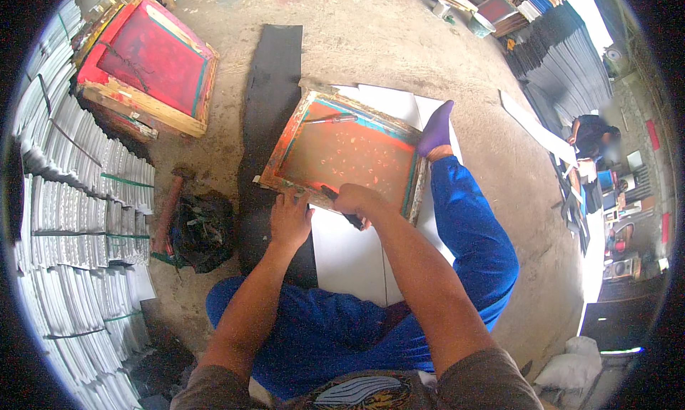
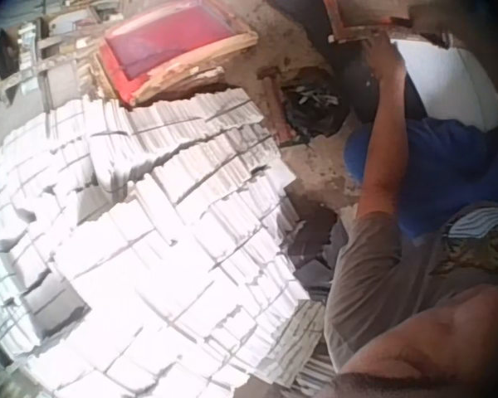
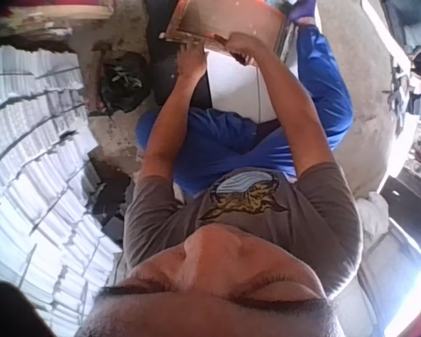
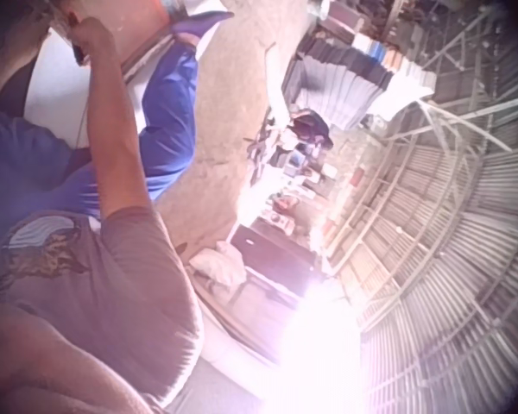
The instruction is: The person sits on the floor and uses pliers to trim the edges of a long black strip of material. They repeatedly pull the strip through a wooden frame and snip small pieces from the edge.
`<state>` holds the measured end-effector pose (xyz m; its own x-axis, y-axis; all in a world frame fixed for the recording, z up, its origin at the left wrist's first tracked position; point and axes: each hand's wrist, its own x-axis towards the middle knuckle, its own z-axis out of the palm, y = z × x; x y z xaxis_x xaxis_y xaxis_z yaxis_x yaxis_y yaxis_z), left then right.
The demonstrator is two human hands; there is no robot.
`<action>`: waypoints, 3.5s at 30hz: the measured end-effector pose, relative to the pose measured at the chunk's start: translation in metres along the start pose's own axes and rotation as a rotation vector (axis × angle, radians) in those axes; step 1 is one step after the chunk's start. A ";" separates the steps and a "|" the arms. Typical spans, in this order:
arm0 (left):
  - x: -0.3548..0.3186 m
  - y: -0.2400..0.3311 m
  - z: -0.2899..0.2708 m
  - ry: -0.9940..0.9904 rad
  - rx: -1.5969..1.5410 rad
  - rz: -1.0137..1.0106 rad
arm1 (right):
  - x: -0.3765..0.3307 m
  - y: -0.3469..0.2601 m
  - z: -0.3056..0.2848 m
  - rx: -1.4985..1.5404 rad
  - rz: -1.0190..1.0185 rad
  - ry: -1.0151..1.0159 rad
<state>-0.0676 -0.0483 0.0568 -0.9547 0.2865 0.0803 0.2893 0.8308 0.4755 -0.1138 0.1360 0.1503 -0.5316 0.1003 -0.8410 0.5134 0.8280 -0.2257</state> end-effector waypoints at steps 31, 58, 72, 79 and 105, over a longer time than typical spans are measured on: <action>0.026 -0.024 0.016 0.400 0.270 0.689 | -0.020 0.109 0.091 0.468 -0.257 -0.106; -0.024 -0.030 -0.029 -0.319 0.193 -0.128 | 0.032 0.025 0.028 0.754 -0.081 -0.430; -0.017 -0.024 -0.038 -0.304 0.091 -0.125 | 0.012 0.021 0.066 0.680 -0.182 -0.053; -0.015 -0.030 -0.026 -0.265 -0.008 -0.139 | 0.013 0.051 0.101 0.442 -0.318 0.103; -0.007 -0.081 -0.032 -0.401 -0.266 -0.616 | 0.026 0.023 0.096 1.189 -0.293 -0.502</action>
<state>-0.0865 -0.1332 0.0461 -0.8251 0.0037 -0.5649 -0.3594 0.7681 0.5300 -0.0512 0.1048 0.0762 -0.5498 -0.4252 -0.7190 0.8338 -0.2274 -0.5031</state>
